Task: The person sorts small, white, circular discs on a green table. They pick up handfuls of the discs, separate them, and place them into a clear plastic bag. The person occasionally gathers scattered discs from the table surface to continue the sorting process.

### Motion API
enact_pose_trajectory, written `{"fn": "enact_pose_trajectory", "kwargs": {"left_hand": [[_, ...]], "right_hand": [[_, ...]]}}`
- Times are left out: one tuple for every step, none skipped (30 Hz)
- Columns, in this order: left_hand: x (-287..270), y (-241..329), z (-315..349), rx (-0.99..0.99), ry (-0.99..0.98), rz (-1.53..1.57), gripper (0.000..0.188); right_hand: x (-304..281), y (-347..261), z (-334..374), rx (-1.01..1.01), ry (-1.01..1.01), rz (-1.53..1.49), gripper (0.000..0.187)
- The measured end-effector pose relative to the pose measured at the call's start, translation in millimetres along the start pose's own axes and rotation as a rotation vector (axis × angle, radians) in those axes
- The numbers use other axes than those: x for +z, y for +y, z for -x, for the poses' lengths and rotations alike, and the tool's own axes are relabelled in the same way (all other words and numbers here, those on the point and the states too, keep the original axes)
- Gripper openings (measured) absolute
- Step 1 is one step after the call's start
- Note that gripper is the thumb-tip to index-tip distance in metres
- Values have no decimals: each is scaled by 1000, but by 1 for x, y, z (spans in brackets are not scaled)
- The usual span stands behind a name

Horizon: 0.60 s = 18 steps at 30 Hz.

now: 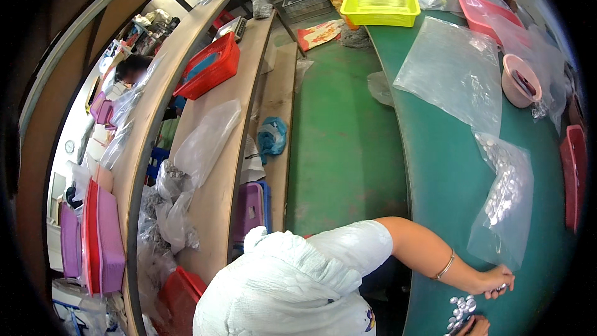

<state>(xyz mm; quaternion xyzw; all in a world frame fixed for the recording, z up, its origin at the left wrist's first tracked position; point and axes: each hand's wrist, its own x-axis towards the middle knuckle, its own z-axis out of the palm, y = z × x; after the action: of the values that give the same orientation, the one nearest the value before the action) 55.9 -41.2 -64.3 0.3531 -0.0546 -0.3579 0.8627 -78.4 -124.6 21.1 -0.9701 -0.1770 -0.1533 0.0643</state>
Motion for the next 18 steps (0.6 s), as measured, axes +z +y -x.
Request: {"fn": "enact_pose_trajectory", "kwargs": {"left_hand": [[0,0,-1,4,-4,4,28],[0,-1,-1,8,-8,9,28],[-1,-1,-1,13,-6,3,29],[0,-3,-3,3,-6,1,29],[1,-4,-3,-1,-3,4,29],[0,-3,-4,-6,-1,7,29],[1,-1,-2,-24,-2,27,28],[0,0,-3,-23,2,20,28],[0,0,-3,-22,5,13,28],[-1,-1,-4,-25,6,4,28],[0,-2,-5,-19,11,-2,28],[0,-3,-6,-13,14,-7,27],[1,-2,-5,-6,19,-10,27],[1,-2,-3,-1,23,-22,27],[1,-2,-2,4,27,-34,27],[3,-1,0,7,26,-47,26],[4,0,1,9,22,-45,26],[5,0,3,11,21,-42,26]], "right_hand": [[1,2,-1,21,55,12,17],[0,8,0,95,31,-35,20],[0,9,3,308,59,-218,21],[-2,8,6,530,91,-397,23],[-4,14,6,624,106,-460,25],[-1,32,11,522,126,-342,23],[3,50,17,555,145,-511,19],[6,64,19,583,160,-683,14],[9,76,22,596,178,-788,14],[18,97,36,528,212,-743,14],[20,112,44,545,206,-758,13],[19,125,50,562,199,-771,13],[19,133,53,631,204,-755,14],[18,141,55,700,209,-737,15],[18,149,59,769,214,-718,16],[22,165,70,744,227,-689,17],[27,181,81,718,239,-661,17],[31,195,91,691,250,-635,18]]}}
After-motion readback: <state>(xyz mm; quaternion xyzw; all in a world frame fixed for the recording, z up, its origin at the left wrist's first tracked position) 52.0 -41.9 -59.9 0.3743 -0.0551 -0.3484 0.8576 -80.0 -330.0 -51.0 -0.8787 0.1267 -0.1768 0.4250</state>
